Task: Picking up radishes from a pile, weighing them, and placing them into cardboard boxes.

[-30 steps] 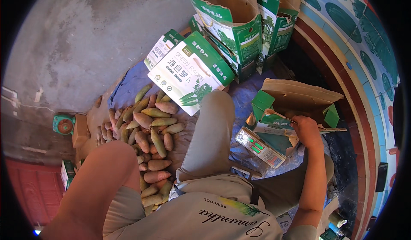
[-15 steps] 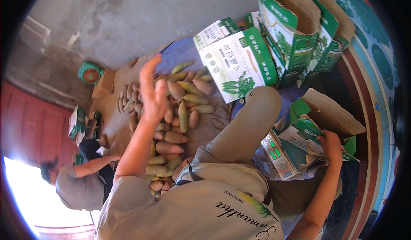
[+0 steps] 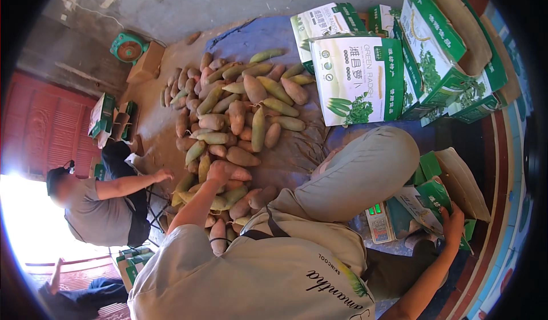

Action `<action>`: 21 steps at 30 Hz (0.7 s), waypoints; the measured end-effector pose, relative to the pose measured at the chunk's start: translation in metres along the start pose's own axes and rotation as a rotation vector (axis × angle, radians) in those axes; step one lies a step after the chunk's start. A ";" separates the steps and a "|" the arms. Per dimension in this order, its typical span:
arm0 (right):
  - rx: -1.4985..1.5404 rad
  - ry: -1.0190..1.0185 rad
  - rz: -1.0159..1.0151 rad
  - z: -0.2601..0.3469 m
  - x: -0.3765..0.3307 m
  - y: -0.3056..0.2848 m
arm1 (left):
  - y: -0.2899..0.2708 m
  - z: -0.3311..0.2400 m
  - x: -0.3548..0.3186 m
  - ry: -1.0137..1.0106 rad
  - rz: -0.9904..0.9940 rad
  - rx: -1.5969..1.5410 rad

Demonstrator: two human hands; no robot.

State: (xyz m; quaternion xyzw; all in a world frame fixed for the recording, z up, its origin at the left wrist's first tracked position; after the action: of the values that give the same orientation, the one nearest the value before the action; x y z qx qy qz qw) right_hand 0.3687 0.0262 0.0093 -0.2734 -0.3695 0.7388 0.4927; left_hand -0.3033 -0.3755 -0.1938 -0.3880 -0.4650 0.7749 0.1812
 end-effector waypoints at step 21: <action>0.107 0.095 -0.006 -0.003 0.005 0.000 | 0.083 -0.015 -0.083 0.191 0.507 0.580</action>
State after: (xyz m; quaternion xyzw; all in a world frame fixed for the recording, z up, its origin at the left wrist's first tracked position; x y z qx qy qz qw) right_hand 0.3696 0.0313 0.0075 -0.2804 -0.3064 0.7421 0.5261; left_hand -0.2323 -0.4618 -0.2330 -0.4935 -0.0975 0.8546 0.1286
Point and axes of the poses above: each hand's wrist, its own x-axis towards the middle knuckle, its own y-axis out of the palm, z = x × y, the point moved 9 cm from there along x, towards the middle knuckle, and after that the axes turned 15 degrees about x, right-handed, at the moved point
